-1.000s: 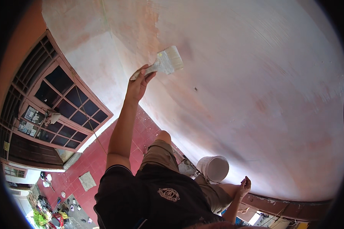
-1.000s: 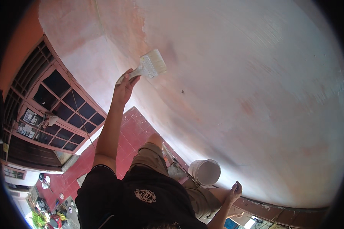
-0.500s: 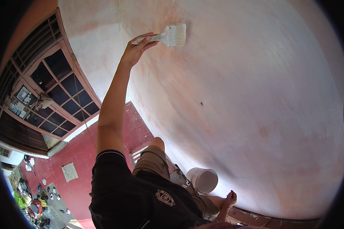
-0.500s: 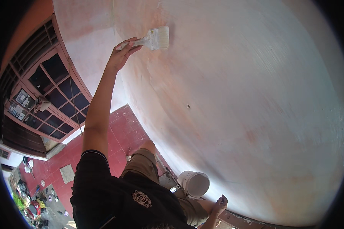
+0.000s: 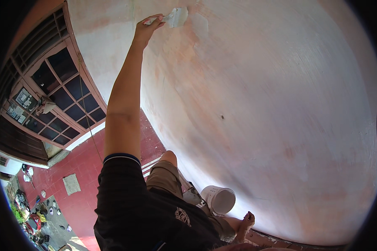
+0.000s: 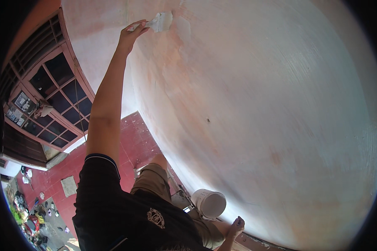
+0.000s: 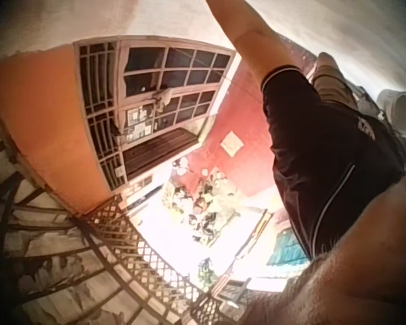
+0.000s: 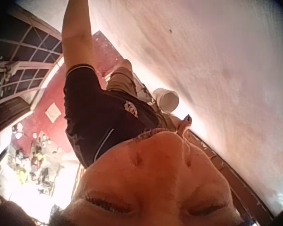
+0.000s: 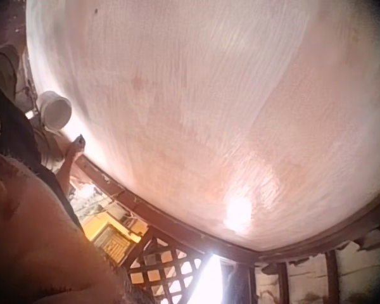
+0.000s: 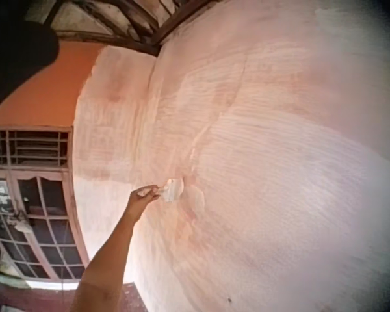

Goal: The person paints a ceiling using a brush and a bucket of paint, while standing on a ladder.

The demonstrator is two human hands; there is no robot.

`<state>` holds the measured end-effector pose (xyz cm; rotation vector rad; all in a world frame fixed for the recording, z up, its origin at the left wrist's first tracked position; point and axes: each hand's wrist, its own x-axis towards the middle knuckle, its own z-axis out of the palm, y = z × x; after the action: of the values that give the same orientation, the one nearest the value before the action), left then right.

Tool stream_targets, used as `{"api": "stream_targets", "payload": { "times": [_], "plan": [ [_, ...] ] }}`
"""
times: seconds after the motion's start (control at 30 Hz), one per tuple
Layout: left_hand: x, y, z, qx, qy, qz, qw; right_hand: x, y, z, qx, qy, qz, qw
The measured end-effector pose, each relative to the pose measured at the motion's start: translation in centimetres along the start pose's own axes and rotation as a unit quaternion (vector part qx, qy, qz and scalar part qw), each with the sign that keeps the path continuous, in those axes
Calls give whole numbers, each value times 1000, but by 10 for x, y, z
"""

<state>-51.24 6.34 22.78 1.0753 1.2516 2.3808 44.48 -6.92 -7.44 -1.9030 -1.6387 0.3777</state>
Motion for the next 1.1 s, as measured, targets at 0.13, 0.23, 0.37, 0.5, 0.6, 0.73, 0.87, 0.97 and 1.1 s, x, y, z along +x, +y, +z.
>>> {"api": "stream_targets", "payload": {
  "times": [0.13, 0.23, 0.37, 0.5, 0.6, 0.73, 0.87, 0.97, 1.1],
  "plan": [
    [15, -4, -6, 212, 123, 102, 964, 2, -2, 7, 2, -7, -20, 1000],
    [-4, -2, 51, 278, 157, 131, 939, 1, 4, 1, 4, 2, -12, 1000],
    [-72, 22, 122, 256, 141, 118, 949, 3, 13, 2, -2, 13, -24, 1000],
    [-144, 49, 141, 198, 63, 155, 966, 3, 4, 6, 10, 0, -21, 1000],
    [-166, 80, 139, 157, -30, 105, 981, 4, 5, 2, -6, -11, -20, 1000],
    [-144, 88, 114, -10, -174, 0, 985, 4, 8, 3, -7, -6, -28, 1000],
    [-90, 60, 88, -34, -121, -19, 992, 2, 9, 3, -7, -11, -10, 1000],
    [-48, 41, 57, -39, -59, -4, 997, 2, 11, -1, -14, -3, -9, 1000],
    [2, 19, 22, 135, 49, 55, 988, 3, 9, -1, -16, -2, -6, 1000]
  ]
}}
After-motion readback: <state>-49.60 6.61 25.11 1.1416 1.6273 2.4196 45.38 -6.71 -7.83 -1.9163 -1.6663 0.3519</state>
